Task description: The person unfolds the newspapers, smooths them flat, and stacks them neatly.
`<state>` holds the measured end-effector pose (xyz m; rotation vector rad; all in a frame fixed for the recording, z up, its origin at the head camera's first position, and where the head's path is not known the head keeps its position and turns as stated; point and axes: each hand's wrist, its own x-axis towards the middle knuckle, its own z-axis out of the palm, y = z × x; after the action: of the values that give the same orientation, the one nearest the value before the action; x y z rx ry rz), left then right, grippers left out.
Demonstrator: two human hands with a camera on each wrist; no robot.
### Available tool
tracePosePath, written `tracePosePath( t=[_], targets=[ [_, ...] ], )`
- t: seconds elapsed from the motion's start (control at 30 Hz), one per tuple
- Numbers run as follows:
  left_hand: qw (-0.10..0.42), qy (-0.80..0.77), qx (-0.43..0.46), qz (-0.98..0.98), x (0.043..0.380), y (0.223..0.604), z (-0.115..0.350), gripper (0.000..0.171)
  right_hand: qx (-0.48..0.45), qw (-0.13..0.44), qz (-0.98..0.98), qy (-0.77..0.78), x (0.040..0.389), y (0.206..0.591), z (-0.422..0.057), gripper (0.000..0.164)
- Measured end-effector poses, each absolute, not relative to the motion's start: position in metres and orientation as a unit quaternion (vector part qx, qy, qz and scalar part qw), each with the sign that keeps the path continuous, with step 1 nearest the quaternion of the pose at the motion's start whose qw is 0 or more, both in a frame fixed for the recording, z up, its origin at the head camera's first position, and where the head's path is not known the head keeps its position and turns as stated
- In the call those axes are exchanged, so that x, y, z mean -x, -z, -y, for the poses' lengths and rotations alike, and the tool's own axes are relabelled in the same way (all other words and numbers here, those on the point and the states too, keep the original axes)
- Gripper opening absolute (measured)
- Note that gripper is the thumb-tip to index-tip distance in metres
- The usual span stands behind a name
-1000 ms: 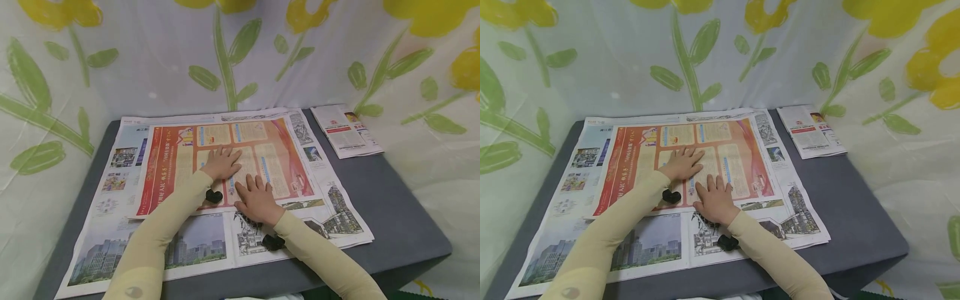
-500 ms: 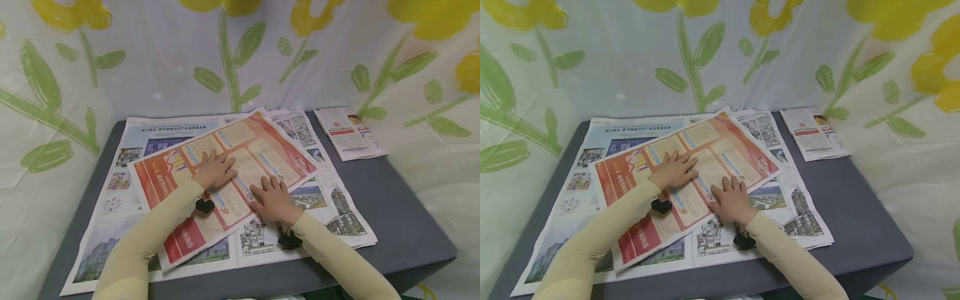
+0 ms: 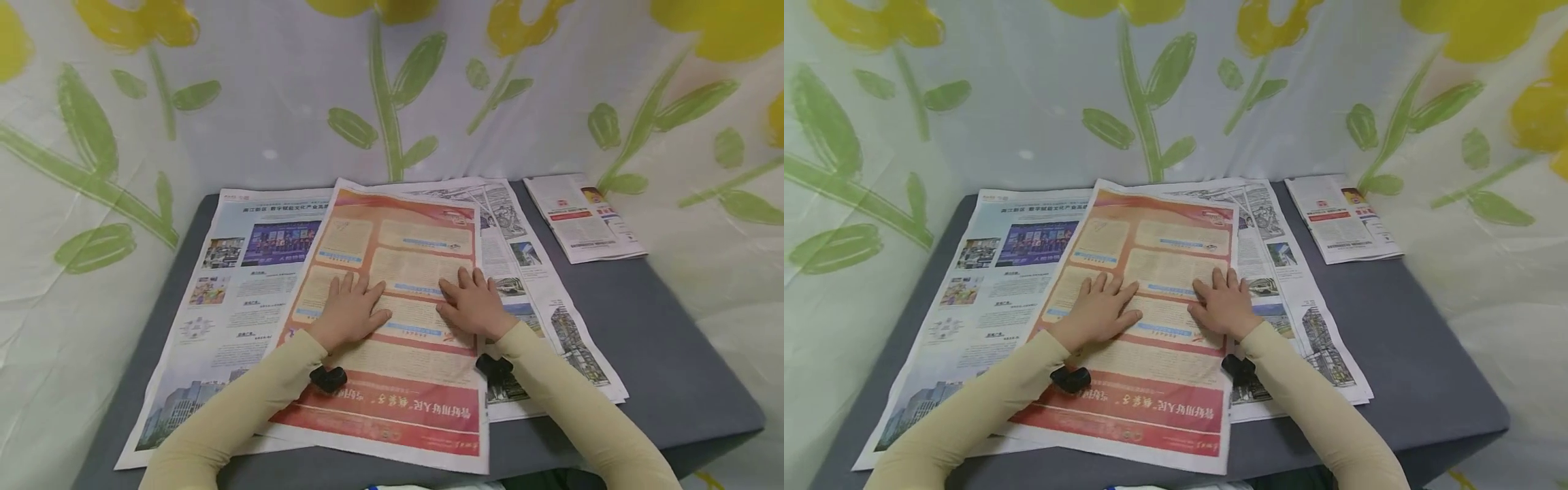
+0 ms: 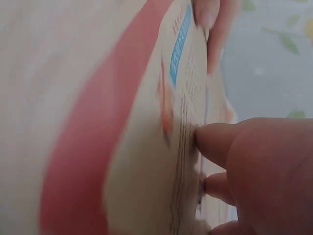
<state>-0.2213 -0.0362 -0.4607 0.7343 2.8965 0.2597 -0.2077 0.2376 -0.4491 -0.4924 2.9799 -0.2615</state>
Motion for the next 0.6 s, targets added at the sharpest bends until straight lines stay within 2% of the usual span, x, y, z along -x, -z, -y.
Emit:
tracePosePath(
  t=[0.13, 0.3, 0.6],
  targets=[
    [0.047, -0.105, -0.221, -0.969, 0.216, 0.469, 0.022, 0.071, 0.152, 0.074, -0.982, 0.081, 0.225, 0.447, -0.242, 0.06],
    [0.056, -0.124, -0.178, -0.975, 0.217, 0.477, 0.005, 0.079, 0.136, 0.102, -0.982, 0.082, 0.244, 0.448, -0.248, 0.064],
    [0.058, -0.143, -0.15, -0.977, 0.226, 0.478, -0.006, 0.079, 0.115, 0.09, -0.984, 0.102, 0.261, 0.451, -0.258, 0.07]
  ],
)
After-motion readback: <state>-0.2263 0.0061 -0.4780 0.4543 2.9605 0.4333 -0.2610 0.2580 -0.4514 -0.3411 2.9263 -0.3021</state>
